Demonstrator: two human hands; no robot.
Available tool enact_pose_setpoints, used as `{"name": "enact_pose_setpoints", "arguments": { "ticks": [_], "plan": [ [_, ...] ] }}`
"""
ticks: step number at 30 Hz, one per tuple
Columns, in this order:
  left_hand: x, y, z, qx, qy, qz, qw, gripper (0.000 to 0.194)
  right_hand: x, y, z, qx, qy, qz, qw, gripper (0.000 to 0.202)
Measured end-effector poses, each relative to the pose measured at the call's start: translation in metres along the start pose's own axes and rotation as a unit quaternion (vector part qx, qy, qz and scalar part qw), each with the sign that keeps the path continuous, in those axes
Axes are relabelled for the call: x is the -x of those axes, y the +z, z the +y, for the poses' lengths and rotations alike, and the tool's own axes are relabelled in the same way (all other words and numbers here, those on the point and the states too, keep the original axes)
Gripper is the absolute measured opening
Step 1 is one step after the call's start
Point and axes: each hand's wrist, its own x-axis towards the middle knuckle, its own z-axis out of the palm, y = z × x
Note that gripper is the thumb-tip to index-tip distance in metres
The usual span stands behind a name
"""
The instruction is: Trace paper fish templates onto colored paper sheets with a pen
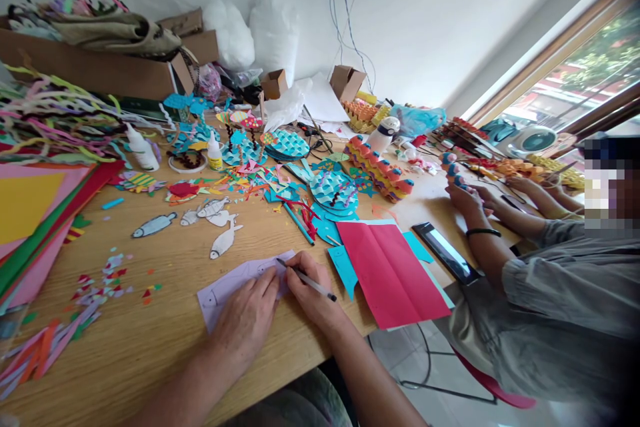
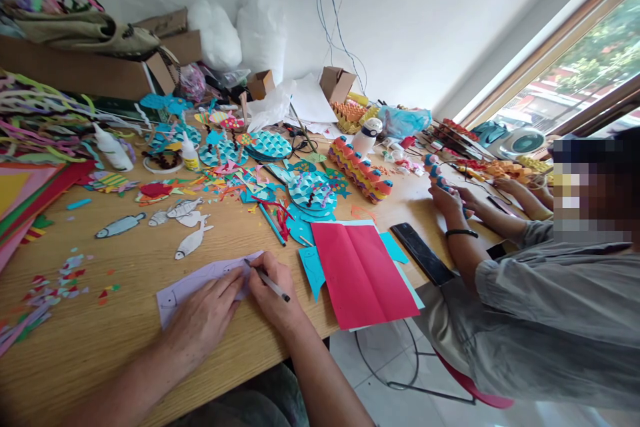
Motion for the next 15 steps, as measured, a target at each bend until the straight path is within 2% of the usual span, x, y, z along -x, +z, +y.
{"name": "enact_pose_setpoints", "arguments": {
  "ticks": [5, 15],
  "plan": [
    [-0.0001, 0.0004, -0.0011, -0.015, 0.006, -0.014, 1.000, 0.039, -0.0005, -0.0008, -0.0013, 0.006, -0.007, -0.001, 1.000, 0.007],
    [0.0007, 0.0024, -0.0022, 0.000, 0.005, 0.005, 1.000, 0.039, -0.0003, -0.0016, -0.0050, -0.003, -0.001, -0.001, 1.000, 0.007]
  ]
}}
